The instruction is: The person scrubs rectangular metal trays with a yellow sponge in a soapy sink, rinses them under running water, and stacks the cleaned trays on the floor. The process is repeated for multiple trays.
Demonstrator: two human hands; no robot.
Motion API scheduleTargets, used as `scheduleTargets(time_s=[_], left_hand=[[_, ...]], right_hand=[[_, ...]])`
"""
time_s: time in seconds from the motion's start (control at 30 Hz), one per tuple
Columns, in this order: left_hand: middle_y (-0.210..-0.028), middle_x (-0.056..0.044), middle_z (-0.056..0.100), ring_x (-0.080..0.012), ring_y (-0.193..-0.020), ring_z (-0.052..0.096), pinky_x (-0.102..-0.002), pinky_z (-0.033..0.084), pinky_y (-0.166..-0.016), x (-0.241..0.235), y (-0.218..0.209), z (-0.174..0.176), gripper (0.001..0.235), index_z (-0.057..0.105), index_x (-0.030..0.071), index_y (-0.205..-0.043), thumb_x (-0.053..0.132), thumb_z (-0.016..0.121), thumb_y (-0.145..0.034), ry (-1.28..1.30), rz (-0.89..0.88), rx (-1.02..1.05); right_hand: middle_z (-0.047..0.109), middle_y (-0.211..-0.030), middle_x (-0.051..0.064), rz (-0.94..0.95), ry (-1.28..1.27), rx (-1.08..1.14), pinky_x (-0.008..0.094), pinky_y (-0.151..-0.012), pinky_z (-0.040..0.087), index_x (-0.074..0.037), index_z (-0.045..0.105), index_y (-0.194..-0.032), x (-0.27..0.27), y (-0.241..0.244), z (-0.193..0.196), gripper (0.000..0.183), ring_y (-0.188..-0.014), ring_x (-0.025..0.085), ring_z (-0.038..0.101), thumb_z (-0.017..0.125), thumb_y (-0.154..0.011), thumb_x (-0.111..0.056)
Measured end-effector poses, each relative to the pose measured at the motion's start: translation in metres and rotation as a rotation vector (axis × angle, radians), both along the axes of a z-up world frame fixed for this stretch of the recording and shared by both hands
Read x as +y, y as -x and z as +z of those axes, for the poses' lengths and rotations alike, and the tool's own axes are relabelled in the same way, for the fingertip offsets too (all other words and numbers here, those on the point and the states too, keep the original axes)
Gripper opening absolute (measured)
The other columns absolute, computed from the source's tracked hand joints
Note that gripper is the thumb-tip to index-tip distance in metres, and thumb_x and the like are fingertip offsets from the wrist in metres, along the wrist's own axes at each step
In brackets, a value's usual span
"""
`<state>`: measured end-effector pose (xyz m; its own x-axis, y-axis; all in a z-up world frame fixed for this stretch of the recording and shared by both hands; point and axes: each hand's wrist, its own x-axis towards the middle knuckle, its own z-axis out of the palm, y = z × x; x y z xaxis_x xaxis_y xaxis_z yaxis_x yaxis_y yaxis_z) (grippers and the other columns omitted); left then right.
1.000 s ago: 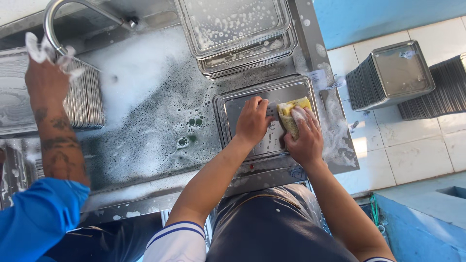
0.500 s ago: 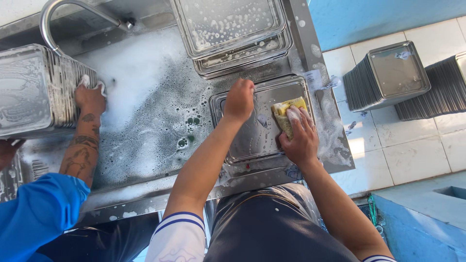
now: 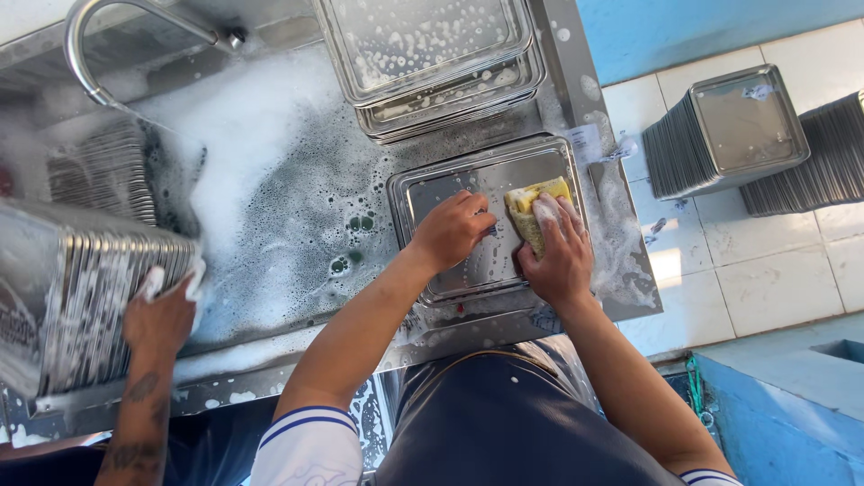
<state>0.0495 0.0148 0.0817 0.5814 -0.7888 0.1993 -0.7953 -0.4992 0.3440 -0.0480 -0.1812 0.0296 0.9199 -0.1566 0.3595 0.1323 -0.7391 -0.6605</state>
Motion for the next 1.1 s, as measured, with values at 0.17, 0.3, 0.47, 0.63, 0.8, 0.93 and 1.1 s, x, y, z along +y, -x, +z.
scheduleTargets(time_s=[0.17, 0.3, 0.47, 0.63, 0.8, 0.93, 1.1], left_hand=[[-0.096, -0.006, 0.063, -0.0258, -0.100, 0.063, -0.037, 0.055, -0.087, 0.000, -0.001, -0.015, 0.005, 0.068, 0.008, -0.091, 0.005, 0.065, -0.088, -0.031, -0.024, -0.033], [-0.095, -0.008, 0.064, -0.0293, -0.098, 0.064, -0.040, 0.053, -0.084, -0.003, 0.000, -0.022, 0.006, 0.067, 0.006, -0.092, 0.005, 0.065, -0.087, 0.060, -0.018, 0.138], [-0.100, -0.013, 0.065, -0.0339, -0.098, 0.063, -0.043, 0.052, -0.086, -0.002, 0.009, -0.019, 0.012, 0.067, 0.002, -0.100, 0.006, 0.069, -0.089, 0.148, 0.060, 0.316], [-0.107, -0.015, 0.064, -0.0340, -0.099, 0.065, -0.042, 0.054, -0.086, 0.000, 0.010, -0.013, 0.026, 0.069, 0.000, -0.105, 0.006, 0.071, -0.080, 0.116, 0.051, 0.303], [-0.106, -0.012, 0.062, -0.0344, -0.101, 0.064, -0.043, 0.053, -0.086, -0.006, 0.023, -0.018, 0.021, 0.070, 0.001, -0.100, 0.011, 0.075, -0.082, 0.088, 0.114, 0.204], [-0.101, -0.012, 0.064, -0.0353, -0.099, 0.065, -0.044, 0.053, -0.085, -0.009, 0.026, -0.029, 0.011, 0.068, 0.002, -0.096, 0.008, 0.073, -0.088, 0.099, 0.160, 0.230], [-0.100, -0.015, 0.066, -0.0362, -0.093, 0.067, -0.043, 0.054, -0.080, -0.005, 0.029, -0.033, 0.013, 0.068, 0.001, -0.098, 0.012, 0.073, -0.091, 0.173, 0.229, 0.461]], right_hand=[[0.055, -0.150, 0.016, 0.000, 0.027, 0.025, 0.050, -0.119, 0.037, -0.002, 0.062, -0.132, 0.001, 0.005, -0.002, 0.054, -0.146, 0.038, 0.044, 0.071, -0.080, -0.015], [0.055, -0.150, 0.016, -0.004, 0.016, 0.023, 0.050, -0.119, 0.037, -0.002, 0.062, -0.133, -0.002, 0.000, -0.004, 0.055, -0.146, 0.038, 0.044, 0.070, -0.080, -0.015], [0.055, -0.150, 0.016, -0.010, 0.019, 0.036, 0.051, -0.118, 0.038, -0.003, 0.062, -0.133, 0.000, 0.002, -0.005, 0.054, -0.146, 0.038, 0.044, 0.070, -0.081, -0.017], [0.055, -0.151, 0.016, -0.009, 0.023, 0.043, 0.052, -0.116, 0.038, -0.003, 0.062, -0.133, -0.002, 0.000, -0.005, 0.054, -0.146, 0.038, 0.044, 0.070, -0.081, -0.017], [0.055, -0.152, 0.015, -0.018, 0.015, 0.053, 0.052, -0.116, 0.039, -0.004, 0.062, -0.134, 0.002, 0.002, -0.006, 0.055, -0.146, 0.038, 0.044, 0.070, -0.081, -0.017], [0.055, -0.152, 0.014, -0.023, 0.020, 0.038, 0.052, -0.117, 0.038, -0.005, 0.062, -0.134, 0.001, 0.002, -0.006, 0.054, -0.147, 0.037, 0.043, 0.069, -0.082, -0.018], [0.055, -0.152, 0.016, -0.047, 0.038, 0.062, 0.053, -0.117, 0.036, -0.004, 0.061, -0.135, 0.003, 0.000, -0.007, 0.055, -0.147, 0.038, 0.043, 0.069, -0.082, -0.016]])
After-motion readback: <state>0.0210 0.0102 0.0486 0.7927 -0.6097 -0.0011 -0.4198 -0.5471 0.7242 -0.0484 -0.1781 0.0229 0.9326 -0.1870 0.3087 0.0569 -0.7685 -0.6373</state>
